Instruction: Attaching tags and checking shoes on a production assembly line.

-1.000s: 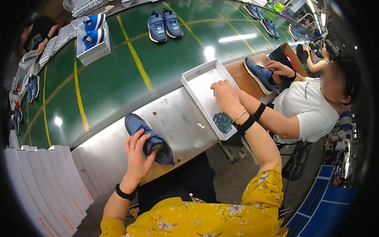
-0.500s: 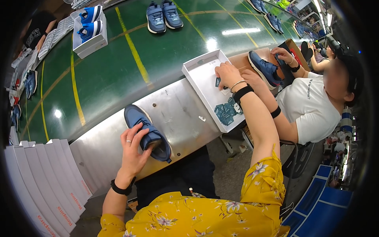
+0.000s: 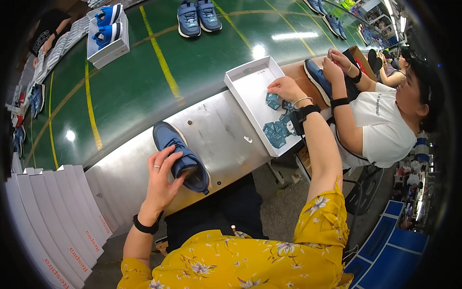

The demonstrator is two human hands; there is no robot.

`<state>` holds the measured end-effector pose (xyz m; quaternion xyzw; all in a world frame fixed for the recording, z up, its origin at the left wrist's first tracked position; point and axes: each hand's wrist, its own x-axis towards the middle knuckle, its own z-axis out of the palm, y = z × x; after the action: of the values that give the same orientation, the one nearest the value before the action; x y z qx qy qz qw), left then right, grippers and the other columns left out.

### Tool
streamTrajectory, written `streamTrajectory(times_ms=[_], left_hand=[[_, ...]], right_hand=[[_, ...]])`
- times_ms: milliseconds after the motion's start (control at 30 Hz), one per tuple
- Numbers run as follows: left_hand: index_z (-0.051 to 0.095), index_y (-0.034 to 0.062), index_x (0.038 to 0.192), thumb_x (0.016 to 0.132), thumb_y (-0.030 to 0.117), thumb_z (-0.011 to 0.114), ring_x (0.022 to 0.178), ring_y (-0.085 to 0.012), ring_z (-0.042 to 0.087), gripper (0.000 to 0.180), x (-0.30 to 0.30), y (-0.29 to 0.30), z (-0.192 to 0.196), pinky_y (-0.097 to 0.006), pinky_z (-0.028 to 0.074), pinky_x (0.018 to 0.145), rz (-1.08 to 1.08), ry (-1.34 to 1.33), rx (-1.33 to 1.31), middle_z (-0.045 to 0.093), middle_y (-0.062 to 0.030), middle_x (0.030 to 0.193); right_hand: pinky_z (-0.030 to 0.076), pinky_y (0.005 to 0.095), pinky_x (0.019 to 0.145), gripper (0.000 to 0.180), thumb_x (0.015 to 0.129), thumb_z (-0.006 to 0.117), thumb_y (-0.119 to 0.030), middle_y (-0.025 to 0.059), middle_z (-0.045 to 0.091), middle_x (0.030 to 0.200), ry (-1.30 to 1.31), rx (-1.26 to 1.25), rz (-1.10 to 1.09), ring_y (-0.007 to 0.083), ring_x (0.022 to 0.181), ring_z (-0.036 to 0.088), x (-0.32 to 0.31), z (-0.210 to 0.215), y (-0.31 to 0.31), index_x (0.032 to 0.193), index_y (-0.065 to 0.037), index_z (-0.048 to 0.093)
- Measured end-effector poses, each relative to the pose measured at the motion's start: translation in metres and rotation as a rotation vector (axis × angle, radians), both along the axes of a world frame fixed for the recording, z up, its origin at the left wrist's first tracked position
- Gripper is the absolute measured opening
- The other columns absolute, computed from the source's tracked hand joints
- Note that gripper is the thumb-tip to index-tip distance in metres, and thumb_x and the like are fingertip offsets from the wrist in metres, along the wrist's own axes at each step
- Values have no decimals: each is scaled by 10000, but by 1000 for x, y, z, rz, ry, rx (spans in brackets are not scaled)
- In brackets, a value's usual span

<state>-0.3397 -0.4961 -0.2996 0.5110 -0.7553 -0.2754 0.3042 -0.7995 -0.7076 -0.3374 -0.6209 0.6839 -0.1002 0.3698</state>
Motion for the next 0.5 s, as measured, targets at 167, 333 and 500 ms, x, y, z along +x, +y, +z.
streamTrajectory(times_ms=[167,333,500], left_hand=[[609,150,1300,704,42,847,1261,-388,441,650,2,0,1,-468,440,1063,-10,-14,22,521,-87,1429],[562,137,1355,701,51,845,1320,-379,404,718,11,-6,23,-474,390,1125,-119,-14,147,464,-111,1476],[516,146,1406,720,61,833,1386,-397,360,760,25,-15,40,-484,357,1167,-259,-39,289,414,-127,1520]], right_hand=[[543,260,713,176,882,762,-136,53,737,847,-55,-18,-99,109,766,669,10,9,10,996,-2,767],[539,256,714,177,874,767,-139,52,743,847,-100,-185,-106,115,760,677,2,10,14,999,-14,780],[537,255,717,191,875,769,-150,47,755,871,-56,-238,-119,107,734,673,13,17,24,1010,-16,782]])
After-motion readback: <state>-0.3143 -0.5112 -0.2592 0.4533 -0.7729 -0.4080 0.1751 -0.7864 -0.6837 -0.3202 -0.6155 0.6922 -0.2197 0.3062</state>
